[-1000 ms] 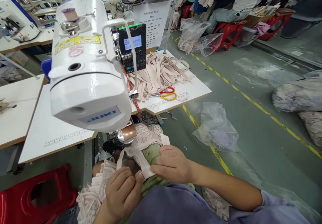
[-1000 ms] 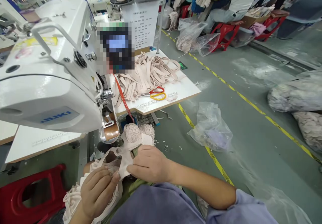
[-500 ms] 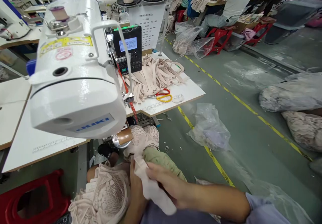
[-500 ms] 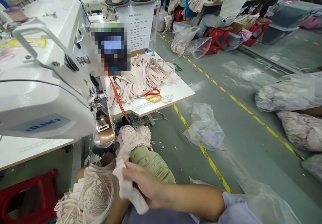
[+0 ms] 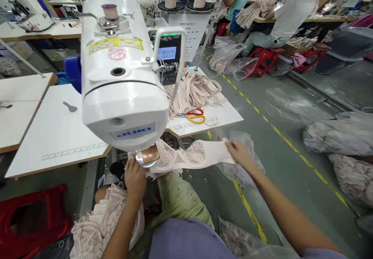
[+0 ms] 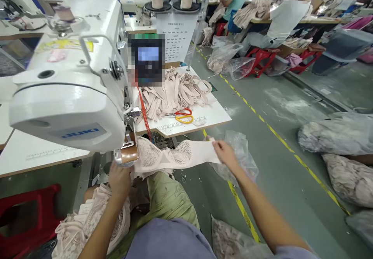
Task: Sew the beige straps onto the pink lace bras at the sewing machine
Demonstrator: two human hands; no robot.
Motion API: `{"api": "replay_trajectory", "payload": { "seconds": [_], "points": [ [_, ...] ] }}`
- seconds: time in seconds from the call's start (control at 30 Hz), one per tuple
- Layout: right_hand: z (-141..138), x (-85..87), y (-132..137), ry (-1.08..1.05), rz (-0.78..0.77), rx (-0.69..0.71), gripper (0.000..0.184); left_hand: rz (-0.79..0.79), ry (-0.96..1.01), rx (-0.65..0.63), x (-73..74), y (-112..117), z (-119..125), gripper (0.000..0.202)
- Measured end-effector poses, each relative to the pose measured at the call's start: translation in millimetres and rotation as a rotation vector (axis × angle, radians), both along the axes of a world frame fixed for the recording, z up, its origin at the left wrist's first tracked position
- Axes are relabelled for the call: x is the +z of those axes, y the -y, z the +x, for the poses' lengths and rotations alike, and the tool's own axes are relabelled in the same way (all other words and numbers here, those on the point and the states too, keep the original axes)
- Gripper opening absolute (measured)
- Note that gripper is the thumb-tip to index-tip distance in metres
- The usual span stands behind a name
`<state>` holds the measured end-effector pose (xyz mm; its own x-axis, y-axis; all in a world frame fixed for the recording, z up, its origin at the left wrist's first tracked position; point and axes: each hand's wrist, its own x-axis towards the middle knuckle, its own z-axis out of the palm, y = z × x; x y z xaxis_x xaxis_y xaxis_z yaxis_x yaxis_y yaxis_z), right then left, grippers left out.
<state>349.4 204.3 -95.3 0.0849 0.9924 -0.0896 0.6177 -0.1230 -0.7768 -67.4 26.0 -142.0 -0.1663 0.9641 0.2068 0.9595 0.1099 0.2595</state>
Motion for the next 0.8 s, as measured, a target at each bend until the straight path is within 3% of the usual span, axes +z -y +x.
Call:
{"api": "replay_trajectory", "payload": {
  "seconds": [0.07, 0.13, 0.27, 0.37, 0.47, 0.53, 0.63, 0.7, 0.8],
  "points": [
    [-25, -29.6, 2, 0.155, -0.037, 0.15, 0.056, -0.057, -0.016, 0.022, -18.9, 1, 32, 0.04],
    [-60, -54.6, 11, 0.25, -0.048, 0.383, 0.076, -0.102, -0.026, 0.069, -36.6, 7, 60, 0.045],
    [-144, -87.6, 31, 0.353, -0.016, 0.903, 0.114, -0.182, -0.008, 0.011, -54.7, 11, 81, 0.045],
    [-197, -97.9, 37, 0.502, 0.052, 1.164, 0.114, -0.234, 0.003, 0.043, -49.0, 4, 78, 0.032],
    [-228, -100.1, 44, 0.599, 0.103, 1.193, 0.093, -0.267, 0.023, 0.11, -23.9, 13, 72, 0.033],
    [-235, -100.0, 52, 0.646, 0.126, 1.171, 0.08, -0.27, 0.041, 0.105, -1.3, 44, 64, 0.048],
    [-235, -100.9, 69, 0.697, 0.141, 1.126, 0.074, -0.274, 0.043, 0.087, 21.9, 128, 43, 0.086],
    [-234, -102.5, 78, 0.712, 0.144, 1.098, 0.076, -0.29, -0.032, 0.221, 21.5, 189, 24, 0.102],
    [-235, -105.1, 86, 0.708, 0.158, 1.077, 0.081, -0.354, -0.13, 0.37, -0.8, 250, -6, 0.092]
  ]
}}
